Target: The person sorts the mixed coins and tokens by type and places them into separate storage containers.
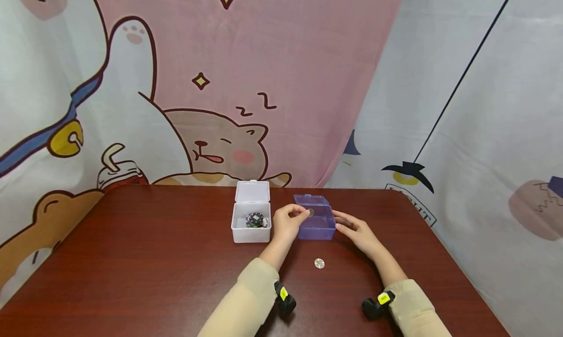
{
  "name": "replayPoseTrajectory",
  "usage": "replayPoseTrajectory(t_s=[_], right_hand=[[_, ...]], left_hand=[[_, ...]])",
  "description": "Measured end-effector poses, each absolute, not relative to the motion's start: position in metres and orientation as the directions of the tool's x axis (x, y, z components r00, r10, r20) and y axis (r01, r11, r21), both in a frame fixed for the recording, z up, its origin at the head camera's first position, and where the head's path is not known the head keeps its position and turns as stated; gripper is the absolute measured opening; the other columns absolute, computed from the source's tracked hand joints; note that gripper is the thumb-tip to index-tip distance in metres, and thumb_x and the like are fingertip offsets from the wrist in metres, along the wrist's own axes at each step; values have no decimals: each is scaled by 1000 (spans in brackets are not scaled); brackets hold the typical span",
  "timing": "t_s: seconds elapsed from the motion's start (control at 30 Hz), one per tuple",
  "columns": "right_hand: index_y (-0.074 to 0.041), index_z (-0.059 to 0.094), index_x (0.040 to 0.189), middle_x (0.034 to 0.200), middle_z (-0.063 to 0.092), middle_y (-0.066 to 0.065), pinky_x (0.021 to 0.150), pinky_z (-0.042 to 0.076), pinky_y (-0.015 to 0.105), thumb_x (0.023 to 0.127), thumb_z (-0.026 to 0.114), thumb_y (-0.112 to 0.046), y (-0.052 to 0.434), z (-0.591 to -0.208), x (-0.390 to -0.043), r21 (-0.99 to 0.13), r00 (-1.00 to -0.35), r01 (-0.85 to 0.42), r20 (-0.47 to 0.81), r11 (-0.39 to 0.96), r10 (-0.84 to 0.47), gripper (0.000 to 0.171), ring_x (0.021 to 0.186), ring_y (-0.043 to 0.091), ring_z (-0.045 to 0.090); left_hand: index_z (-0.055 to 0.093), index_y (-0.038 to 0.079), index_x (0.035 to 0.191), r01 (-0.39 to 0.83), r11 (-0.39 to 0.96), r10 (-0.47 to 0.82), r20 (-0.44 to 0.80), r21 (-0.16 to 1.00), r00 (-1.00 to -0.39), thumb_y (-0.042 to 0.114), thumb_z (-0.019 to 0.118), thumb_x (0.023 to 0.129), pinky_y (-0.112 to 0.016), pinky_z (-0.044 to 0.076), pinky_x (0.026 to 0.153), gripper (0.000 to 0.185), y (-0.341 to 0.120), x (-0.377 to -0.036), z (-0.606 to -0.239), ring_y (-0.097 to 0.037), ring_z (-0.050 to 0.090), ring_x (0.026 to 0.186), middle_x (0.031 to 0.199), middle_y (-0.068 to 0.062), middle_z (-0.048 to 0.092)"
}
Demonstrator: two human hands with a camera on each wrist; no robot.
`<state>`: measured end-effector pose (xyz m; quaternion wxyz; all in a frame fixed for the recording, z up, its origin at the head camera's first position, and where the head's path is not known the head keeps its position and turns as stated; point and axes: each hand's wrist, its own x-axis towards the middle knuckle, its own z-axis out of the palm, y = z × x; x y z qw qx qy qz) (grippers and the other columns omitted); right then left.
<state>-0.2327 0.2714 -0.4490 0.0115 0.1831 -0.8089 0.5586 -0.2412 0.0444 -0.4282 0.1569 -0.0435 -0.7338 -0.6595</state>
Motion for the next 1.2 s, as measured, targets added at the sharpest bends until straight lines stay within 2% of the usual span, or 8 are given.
replayPoseTrajectory(t_s=[0.3, 0.53, 0.93, 1.2], right_hand=[[-9, 51, 140, 125, 60, 19, 88, 43, 19, 97, 59, -13, 283, -472, -248, -897, -929, -324, 240, 302, -283, 44, 118, 35, 53], [2, 48, 138, 123, 58, 27, 86, 44, 19, 96, 58, -6, 271, -447, -233, -897, -936, -303, 215, 322, -280, 44, 116, 42, 52], [1, 48, 138, 124, 57, 27, 86, 44, 19, 96, 58, -7, 270, -446, -233, -902, -937, -295, 209, 315, -281, 44, 117, 40, 52], [2, 48, 138, 124, 57, 27, 86, 44, 18, 96, 57, -6, 270, -446, -232, -902, -937, -293, 206, 316, -282, 44, 117, 42, 51]], left_hand=[[73, 3, 75, 248, 150, -182, 273, 957, -945, 8, 81, 75, -25, 42, 58, 10, 48, -256, -433, -9, 50, 62, 65, 0, 57], [74, 3, 72, 238, 176, -197, 270, 955, -942, 8, 83, 73, -24, 40, 58, 11, 49, -260, -440, -6, 46, 61, 62, 4, 54], [74, 5, 72, 167, 172, -233, 205, 971, -951, 10, 82, 73, -24, 39, 56, 10, 53, -263, -441, -6, 45, 57, 59, 6, 53], [75, 4, 75, 186, 172, -234, 224, 967, -946, 8, 82, 73, -25, 39, 57, 9, 54, -262, -446, -5, 45, 58, 58, 6, 51]])
